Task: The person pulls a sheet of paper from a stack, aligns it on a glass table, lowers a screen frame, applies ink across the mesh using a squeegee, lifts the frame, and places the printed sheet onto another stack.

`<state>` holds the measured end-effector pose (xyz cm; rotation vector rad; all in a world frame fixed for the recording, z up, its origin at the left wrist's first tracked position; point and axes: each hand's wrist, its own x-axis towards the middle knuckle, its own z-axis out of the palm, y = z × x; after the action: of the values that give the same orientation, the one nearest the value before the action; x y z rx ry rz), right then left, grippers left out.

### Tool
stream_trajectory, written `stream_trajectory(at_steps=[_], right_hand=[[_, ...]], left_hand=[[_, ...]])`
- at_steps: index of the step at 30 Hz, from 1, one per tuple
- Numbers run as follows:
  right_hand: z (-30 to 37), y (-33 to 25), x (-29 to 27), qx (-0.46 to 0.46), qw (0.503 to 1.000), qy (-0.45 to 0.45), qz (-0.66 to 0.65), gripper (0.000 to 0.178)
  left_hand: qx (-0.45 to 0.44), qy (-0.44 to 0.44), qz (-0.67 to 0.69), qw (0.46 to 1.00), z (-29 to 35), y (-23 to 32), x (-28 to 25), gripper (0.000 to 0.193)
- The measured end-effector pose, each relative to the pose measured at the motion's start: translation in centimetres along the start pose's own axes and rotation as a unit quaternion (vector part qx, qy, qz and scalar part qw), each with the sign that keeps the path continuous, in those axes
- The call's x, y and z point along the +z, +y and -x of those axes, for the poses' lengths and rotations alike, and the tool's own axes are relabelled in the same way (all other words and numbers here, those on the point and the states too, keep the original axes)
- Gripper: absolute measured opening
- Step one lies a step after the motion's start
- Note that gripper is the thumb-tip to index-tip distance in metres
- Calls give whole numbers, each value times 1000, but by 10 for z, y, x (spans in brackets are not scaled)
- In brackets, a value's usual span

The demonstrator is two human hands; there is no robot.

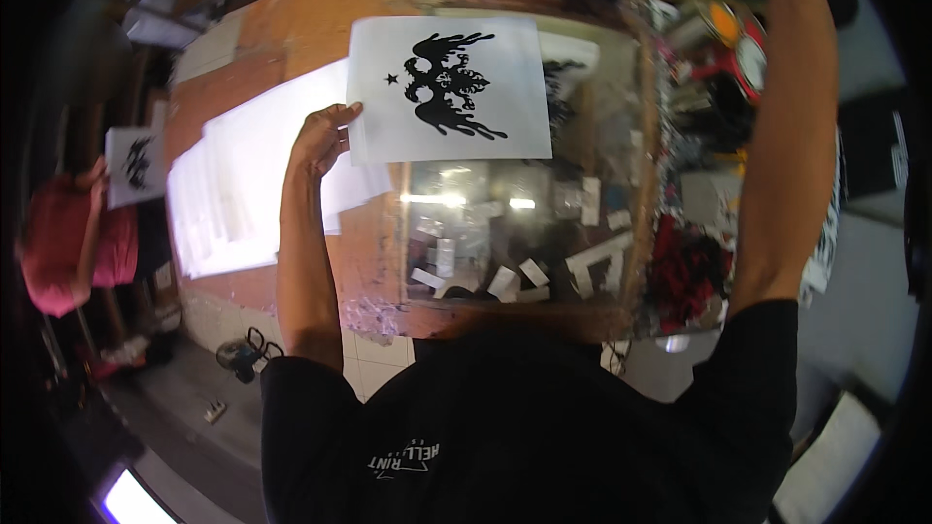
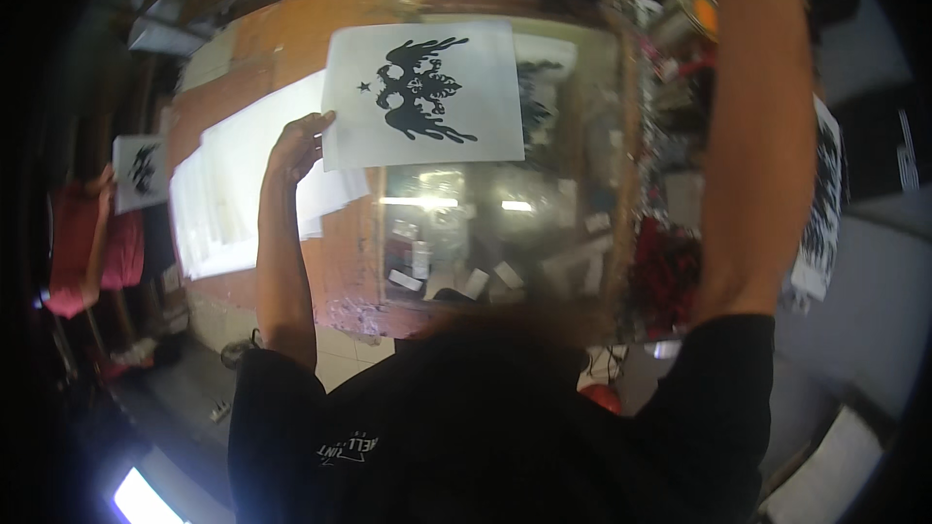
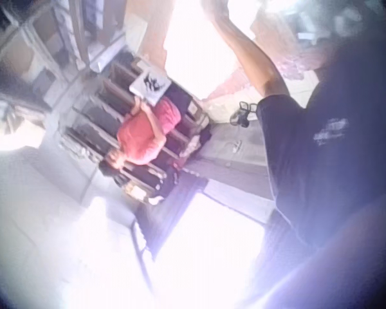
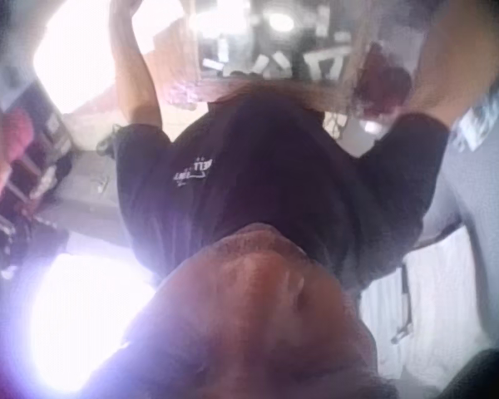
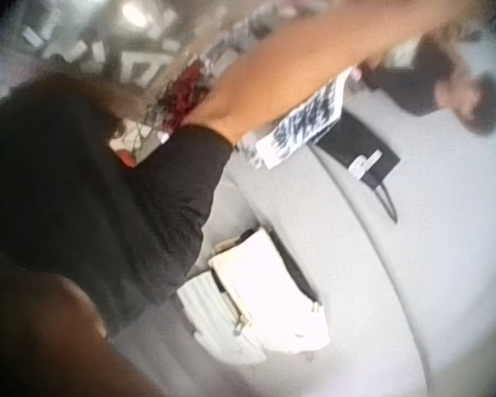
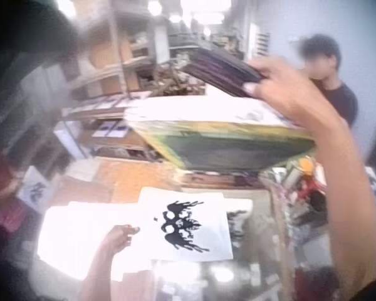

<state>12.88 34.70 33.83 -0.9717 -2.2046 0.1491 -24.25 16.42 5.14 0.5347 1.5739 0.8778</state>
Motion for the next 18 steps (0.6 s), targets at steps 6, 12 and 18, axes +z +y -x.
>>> stream_trajectory(at_steps=[6,12,18], right_hand=[[-5,84,-14,5,990,5,142,63],[-2,71,1,138,990,-25,-9,60],[6,53,4,109,993,-9,-54,52]], left_hand=[[73,229,-119,963,-40,-43,-191,26],[249,551,-376,702,-1,-54,-208,52],[215,261,-553,761,62,-175,22,67]])
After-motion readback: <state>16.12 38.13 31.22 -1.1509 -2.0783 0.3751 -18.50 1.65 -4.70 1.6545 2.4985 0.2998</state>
